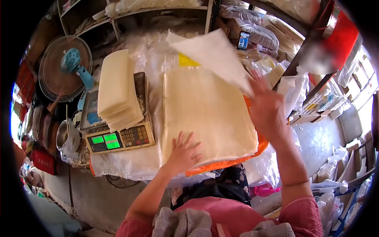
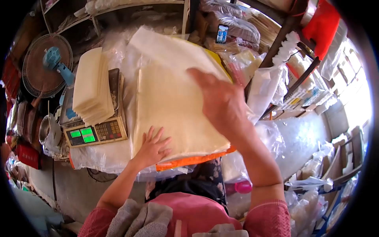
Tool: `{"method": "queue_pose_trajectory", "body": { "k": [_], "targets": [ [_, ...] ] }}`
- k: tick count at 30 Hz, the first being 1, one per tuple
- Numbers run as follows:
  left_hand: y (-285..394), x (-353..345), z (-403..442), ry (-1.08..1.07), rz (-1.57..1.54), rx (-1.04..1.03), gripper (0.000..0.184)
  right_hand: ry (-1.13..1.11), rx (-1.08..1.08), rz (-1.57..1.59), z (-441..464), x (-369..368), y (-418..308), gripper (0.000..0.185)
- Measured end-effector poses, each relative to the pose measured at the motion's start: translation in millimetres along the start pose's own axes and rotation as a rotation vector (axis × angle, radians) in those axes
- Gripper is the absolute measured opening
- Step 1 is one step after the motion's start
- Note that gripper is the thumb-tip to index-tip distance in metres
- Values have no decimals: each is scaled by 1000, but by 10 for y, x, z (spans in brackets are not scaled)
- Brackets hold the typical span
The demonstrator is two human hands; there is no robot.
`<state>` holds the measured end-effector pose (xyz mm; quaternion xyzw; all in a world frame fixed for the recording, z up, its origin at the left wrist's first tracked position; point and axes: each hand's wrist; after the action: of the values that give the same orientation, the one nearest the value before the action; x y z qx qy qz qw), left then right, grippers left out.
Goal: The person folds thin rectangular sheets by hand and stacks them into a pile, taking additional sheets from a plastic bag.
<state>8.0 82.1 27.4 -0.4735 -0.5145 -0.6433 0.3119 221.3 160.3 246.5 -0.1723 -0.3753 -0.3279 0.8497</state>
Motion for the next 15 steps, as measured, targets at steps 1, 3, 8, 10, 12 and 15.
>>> {"method": "queue_pose_trajectory", "body": {
  "k": [1, 3, 8, 10, 12, 15],
  "targets": [
    [-27, 12, 4, 52, -195, 32, 58, -27, 68, 34, -93, -72, -18, 46],
    [-151, 43, 14, 155, -584, 94, 63, -96, 163, 79, -376, -350, -40, 50],
    [-525, 99, 52, 654, -495, 0, 59, -486, 103, 306, -1076, -705, -192, 47],
    [-735, 112, 9, 538, -393, -131, 49, -674, -25, 556, -1088, -623, -157, 39],
    [-980, 63, -115, 239, -430, -275, 38, -845, -207, 911, -960, -407, -23, 31],
    [-922, 87, -155, 340, -767, -240, 21, -682, -296, 868, -1051, -431, 537, 32]
  ]
}}
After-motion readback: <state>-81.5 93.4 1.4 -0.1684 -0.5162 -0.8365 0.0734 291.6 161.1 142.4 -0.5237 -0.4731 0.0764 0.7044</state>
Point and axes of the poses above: each hand's wrist, its own z-axis towards the middle knuckle, its own x-axis out of the back of the hand, y = z × x
